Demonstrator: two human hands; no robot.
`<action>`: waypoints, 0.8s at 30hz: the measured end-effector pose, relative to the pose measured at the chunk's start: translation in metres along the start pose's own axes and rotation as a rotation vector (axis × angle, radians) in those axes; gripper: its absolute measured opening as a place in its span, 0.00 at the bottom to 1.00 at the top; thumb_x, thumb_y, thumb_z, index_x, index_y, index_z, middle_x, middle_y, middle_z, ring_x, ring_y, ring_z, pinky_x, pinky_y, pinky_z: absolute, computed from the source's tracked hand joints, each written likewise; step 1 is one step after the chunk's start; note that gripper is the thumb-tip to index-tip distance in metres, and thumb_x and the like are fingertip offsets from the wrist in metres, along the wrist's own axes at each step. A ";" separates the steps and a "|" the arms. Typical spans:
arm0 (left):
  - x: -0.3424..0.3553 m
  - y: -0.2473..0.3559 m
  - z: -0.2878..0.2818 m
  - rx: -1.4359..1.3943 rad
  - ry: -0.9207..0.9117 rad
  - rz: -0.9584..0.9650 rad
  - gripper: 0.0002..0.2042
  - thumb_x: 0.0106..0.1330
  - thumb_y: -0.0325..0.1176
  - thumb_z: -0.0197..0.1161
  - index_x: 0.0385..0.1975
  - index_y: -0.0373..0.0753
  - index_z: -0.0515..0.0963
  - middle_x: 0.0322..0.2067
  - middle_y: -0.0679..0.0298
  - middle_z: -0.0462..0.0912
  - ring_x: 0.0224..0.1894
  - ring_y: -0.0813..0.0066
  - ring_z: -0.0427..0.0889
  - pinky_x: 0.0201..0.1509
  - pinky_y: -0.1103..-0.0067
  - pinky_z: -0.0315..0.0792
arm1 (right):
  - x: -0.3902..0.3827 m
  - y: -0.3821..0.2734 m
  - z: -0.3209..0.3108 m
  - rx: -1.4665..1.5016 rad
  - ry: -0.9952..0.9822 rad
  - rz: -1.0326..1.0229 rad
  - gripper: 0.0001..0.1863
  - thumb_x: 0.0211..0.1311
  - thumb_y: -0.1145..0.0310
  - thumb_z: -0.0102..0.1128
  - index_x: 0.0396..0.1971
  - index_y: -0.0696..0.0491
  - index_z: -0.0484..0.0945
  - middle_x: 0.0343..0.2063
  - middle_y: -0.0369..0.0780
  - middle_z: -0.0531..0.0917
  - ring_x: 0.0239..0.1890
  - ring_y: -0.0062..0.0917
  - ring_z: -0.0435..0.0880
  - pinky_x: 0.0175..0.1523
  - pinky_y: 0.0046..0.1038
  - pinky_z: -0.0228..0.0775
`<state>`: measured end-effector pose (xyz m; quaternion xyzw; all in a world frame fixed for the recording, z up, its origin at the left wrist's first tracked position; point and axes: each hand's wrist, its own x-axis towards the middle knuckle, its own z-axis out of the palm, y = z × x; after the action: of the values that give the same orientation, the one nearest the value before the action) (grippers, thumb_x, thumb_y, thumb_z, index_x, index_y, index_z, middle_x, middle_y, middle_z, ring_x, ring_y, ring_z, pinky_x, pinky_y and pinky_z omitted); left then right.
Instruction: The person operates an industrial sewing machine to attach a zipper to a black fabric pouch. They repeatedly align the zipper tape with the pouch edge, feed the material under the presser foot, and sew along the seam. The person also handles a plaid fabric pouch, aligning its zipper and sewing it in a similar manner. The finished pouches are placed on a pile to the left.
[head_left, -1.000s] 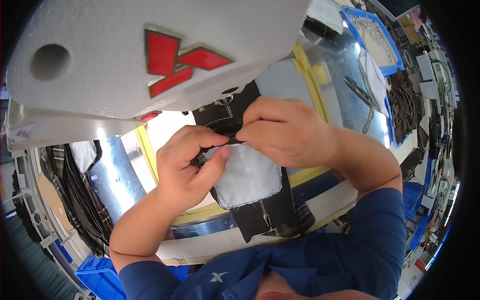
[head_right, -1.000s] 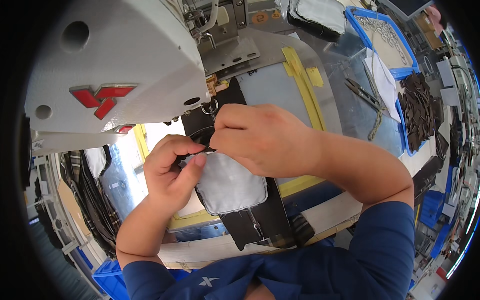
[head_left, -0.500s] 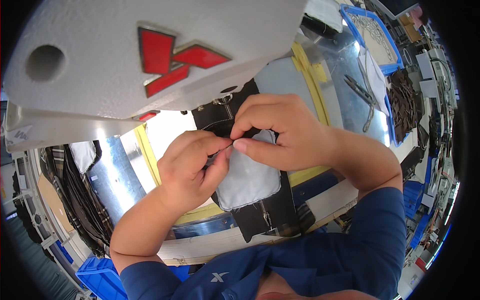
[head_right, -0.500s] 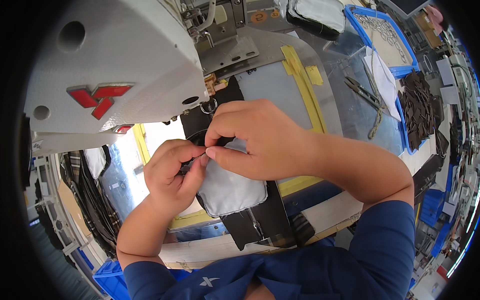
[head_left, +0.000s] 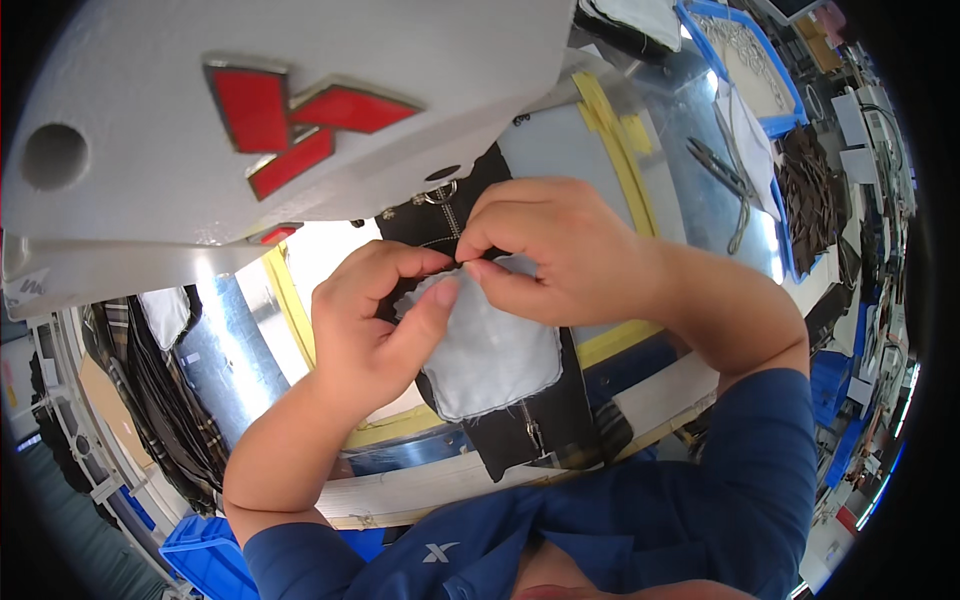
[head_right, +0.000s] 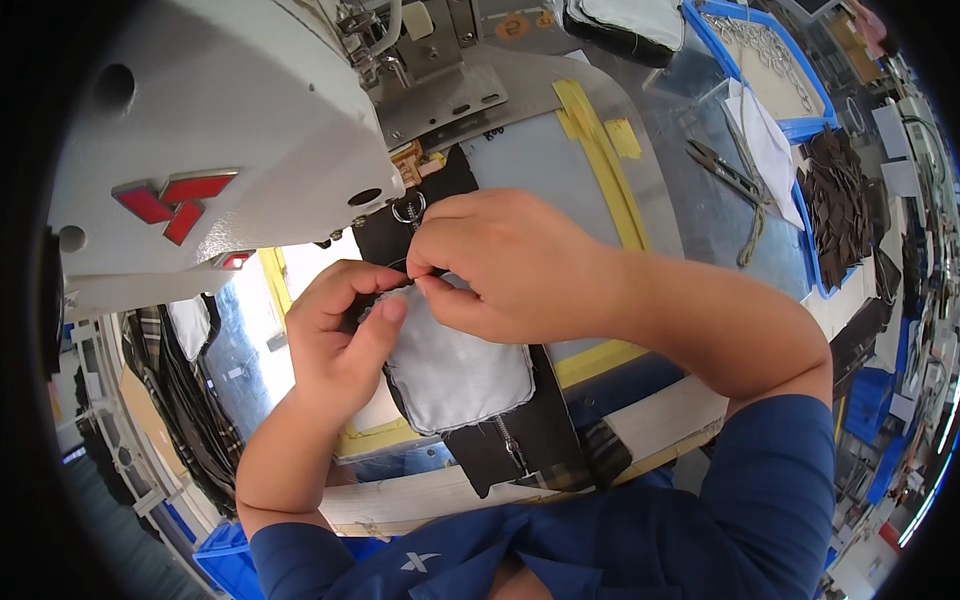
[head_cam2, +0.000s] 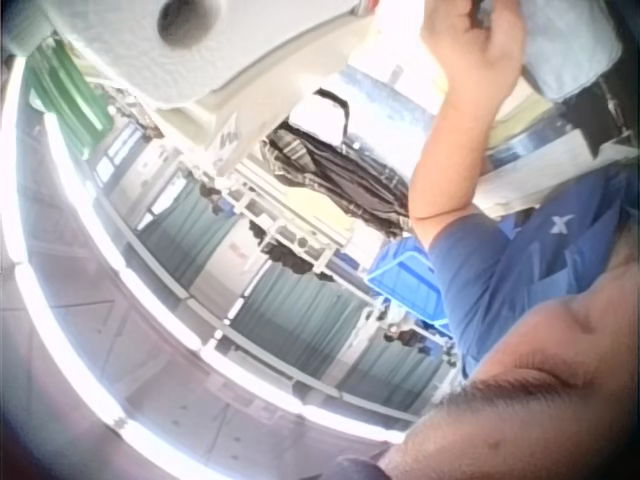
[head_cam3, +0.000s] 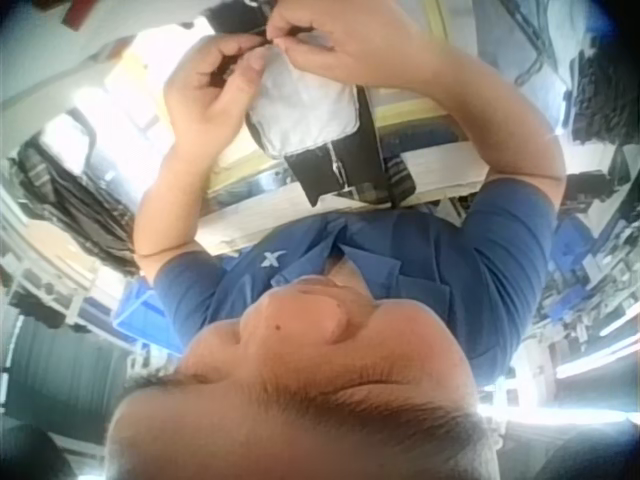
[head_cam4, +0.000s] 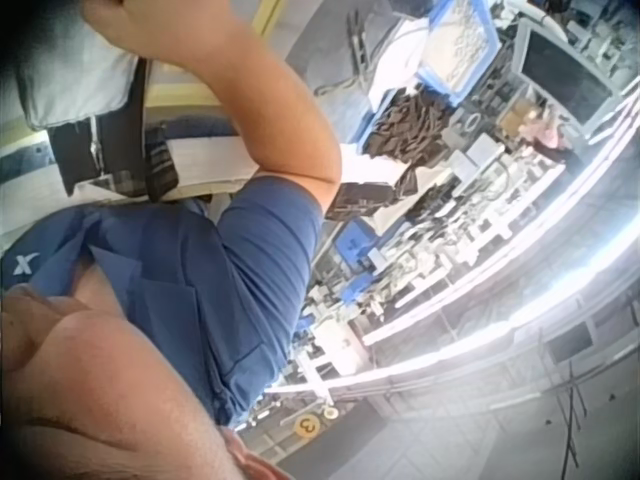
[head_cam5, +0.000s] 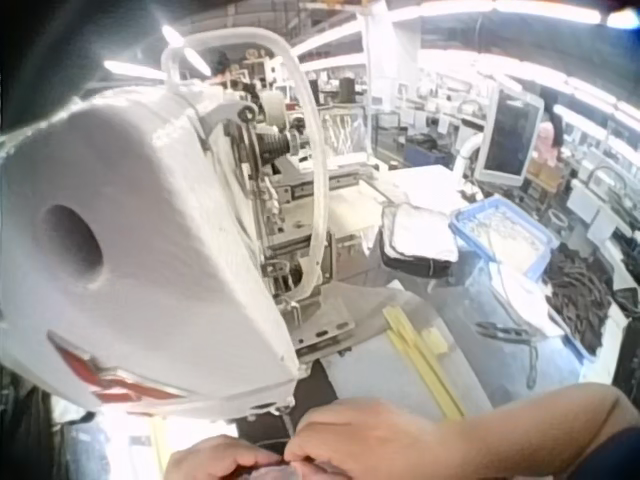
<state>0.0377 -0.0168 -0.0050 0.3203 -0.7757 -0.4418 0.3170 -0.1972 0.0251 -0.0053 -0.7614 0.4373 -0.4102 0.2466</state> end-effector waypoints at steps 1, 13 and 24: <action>0.000 0.001 0.001 -0.009 -0.001 -0.033 0.06 0.64 0.23 0.73 0.40 0.33 0.86 0.33 0.58 0.88 0.33 0.69 0.84 0.38 0.77 0.76 | 0.000 0.001 0.001 0.000 0.009 -0.008 0.05 0.56 0.73 0.69 0.31 0.54 0.82 0.29 0.40 0.84 0.30 0.40 0.84 0.36 0.39 0.77; 0.001 0.005 0.000 0.005 -0.047 -0.074 0.04 0.68 0.22 0.70 0.39 0.32 0.84 0.35 0.61 0.85 0.36 0.74 0.81 0.42 0.78 0.74 | 0.001 -0.008 -0.008 -0.010 -0.040 0.089 0.05 0.56 0.72 0.69 0.32 0.55 0.85 0.28 0.42 0.85 0.30 0.42 0.85 0.37 0.40 0.78; 0.002 0.001 0.001 0.036 -0.012 -0.041 0.03 0.66 0.22 0.71 0.37 0.33 0.85 0.33 0.59 0.86 0.33 0.70 0.84 0.37 0.77 0.76 | 0.002 -0.004 -0.004 -0.067 -0.077 0.069 0.02 0.63 0.74 0.69 0.34 0.55 0.85 0.31 0.42 0.85 0.34 0.41 0.85 0.38 0.39 0.77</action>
<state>0.0354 -0.0176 -0.0041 0.3391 -0.7788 -0.4361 0.2971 -0.1981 0.0253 -0.0001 -0.7687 0.4672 -0.3571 0.2517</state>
